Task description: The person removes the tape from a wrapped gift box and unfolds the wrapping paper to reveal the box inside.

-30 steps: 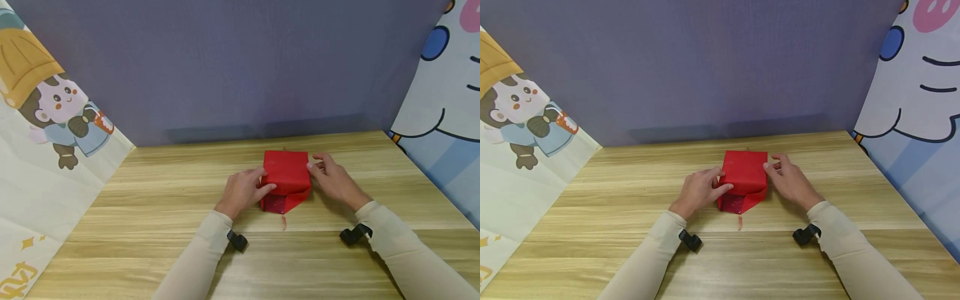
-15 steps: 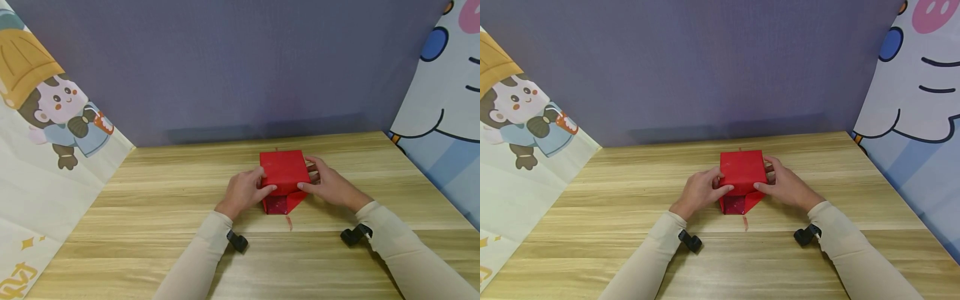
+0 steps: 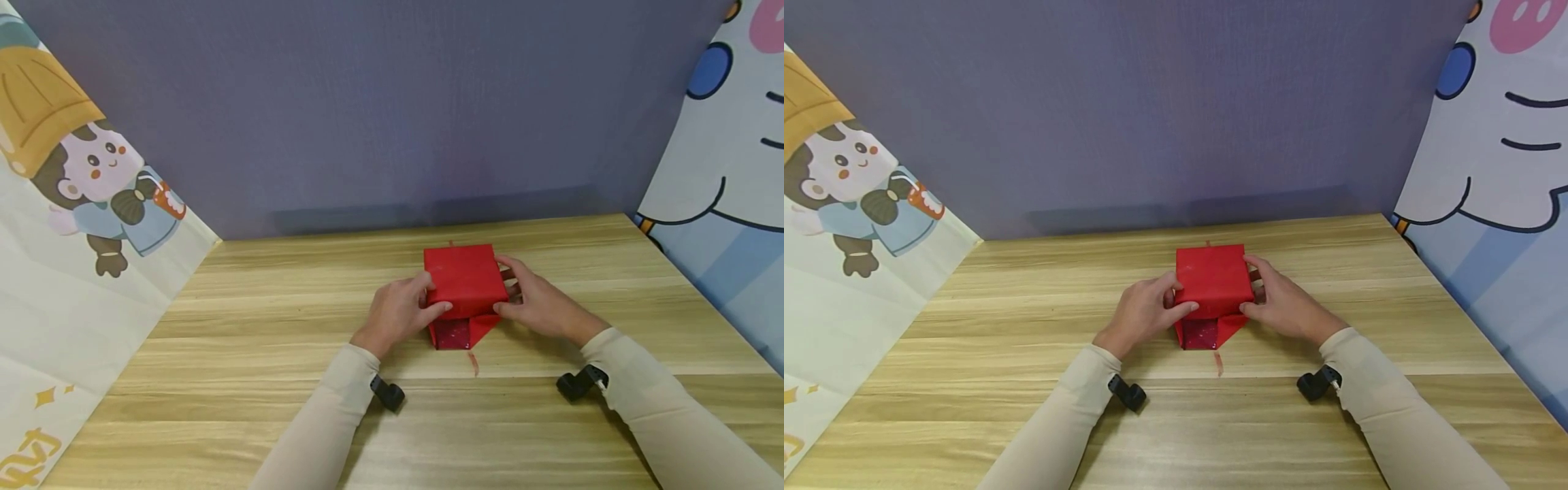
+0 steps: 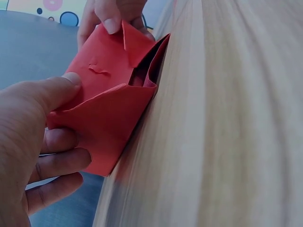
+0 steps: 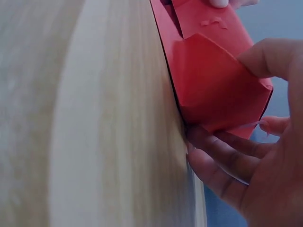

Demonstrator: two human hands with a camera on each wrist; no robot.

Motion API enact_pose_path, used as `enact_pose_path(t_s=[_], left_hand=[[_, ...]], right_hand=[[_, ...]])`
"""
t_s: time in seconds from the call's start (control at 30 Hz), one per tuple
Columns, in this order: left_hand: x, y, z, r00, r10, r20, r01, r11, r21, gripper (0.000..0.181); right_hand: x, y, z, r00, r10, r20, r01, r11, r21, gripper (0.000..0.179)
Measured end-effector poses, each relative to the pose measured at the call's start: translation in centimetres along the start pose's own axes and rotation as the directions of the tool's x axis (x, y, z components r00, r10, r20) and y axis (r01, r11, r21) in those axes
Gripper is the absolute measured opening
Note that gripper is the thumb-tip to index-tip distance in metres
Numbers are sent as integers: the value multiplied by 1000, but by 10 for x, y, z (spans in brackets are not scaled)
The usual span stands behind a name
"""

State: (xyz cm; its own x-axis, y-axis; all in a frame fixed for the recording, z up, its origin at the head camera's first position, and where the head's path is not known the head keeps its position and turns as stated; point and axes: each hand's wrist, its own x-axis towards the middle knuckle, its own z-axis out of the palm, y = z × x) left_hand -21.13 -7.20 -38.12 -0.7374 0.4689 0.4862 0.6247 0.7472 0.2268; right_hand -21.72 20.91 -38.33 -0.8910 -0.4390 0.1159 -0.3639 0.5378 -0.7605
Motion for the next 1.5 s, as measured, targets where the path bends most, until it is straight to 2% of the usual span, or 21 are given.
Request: enact_pose_path(t_s=[0.17,0.47,0.87,1.13,1.5], left_hand=[[0,0,-1,1000,11,-11,-11,1000,18,35],[1,0,0,1000,12,-11,-12,1000,19,33],[1,-2,1,1000,18,-9,-18,1000,11,33],[0,-1,1,1000,11,-8,-11,1000,0,33],[0,-2,3,1000,6,-8,-6,1000,-1,32]], right_hand=[[-2,-2,-2,1000,-4,20,4,1000,15,88],[-3,1,-7,997,3,74,-9,996,84,105],[-5,1,-11,994,1,106,-3,1000,27,107],[-7,2,-12,986,51,158,-51,999,-1,111],[-5,7,-14,992,64,105,-63,998,-14,104]])
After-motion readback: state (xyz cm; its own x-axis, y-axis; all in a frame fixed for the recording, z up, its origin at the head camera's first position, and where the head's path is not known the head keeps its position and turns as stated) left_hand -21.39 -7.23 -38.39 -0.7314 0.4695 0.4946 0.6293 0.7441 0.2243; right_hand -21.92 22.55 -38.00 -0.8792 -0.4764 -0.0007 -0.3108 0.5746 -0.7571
